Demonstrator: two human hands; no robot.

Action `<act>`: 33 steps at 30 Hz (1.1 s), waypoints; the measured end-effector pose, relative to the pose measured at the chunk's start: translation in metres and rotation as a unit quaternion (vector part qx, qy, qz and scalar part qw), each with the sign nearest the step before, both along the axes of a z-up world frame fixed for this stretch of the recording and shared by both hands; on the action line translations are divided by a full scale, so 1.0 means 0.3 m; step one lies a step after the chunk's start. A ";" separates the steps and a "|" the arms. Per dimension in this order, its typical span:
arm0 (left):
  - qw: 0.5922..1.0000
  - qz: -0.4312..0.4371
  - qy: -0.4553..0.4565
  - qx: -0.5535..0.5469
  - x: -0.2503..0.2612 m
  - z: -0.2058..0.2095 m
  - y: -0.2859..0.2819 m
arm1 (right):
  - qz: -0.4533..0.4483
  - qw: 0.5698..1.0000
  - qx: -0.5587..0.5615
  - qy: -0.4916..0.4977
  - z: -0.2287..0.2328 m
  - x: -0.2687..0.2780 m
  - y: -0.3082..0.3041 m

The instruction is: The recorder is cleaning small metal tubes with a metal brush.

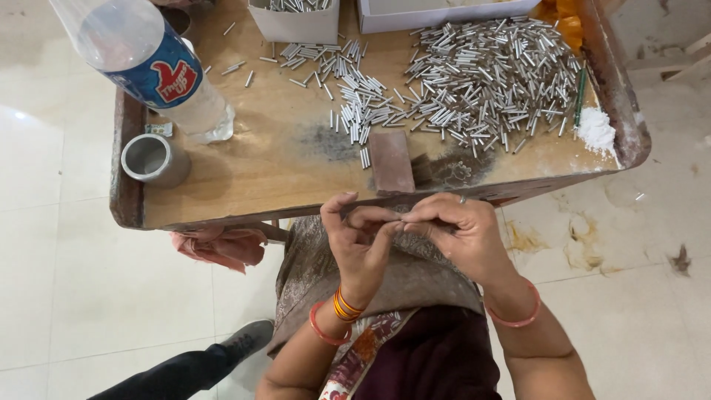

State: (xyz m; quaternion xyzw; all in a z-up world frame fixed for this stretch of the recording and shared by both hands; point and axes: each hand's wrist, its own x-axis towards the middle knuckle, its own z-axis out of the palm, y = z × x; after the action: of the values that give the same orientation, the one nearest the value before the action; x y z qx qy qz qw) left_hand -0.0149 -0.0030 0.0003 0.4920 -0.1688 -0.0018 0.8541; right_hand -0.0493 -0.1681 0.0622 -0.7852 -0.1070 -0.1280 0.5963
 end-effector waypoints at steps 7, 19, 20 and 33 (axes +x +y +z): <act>0.998 0.032 -0.021 0.045 -0.001 -0.004 0.011 | 0.007 0.986 0.104 0.128 0.010 -0.009 0.013; 0.999 -0.004 0.032 -0.040 0.007 0.014 0.001 | -0.014 0.995 -0.057 -0.077 0.052 0.008 0.057; 0.997 -0.008 0.047 -0.065 0.013 0.015 -0.002 | -0.045 0.989 -0.085 -0.113 0.058 0.007 0.069; 0.997 -0.001 0.000 0.072 0.048 0.084 0.012 | -0.215 0.885 -0.333 -0.244 -0.019 0.106 -0.146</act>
State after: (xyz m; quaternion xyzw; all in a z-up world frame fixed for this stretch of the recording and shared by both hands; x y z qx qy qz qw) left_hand -0.0005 0.0006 0.0254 0.5516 -0.1688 -0.0151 0.8167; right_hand -0.0176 -0.2118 0.0566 -0.8852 -0.1136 -0.3977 0.2130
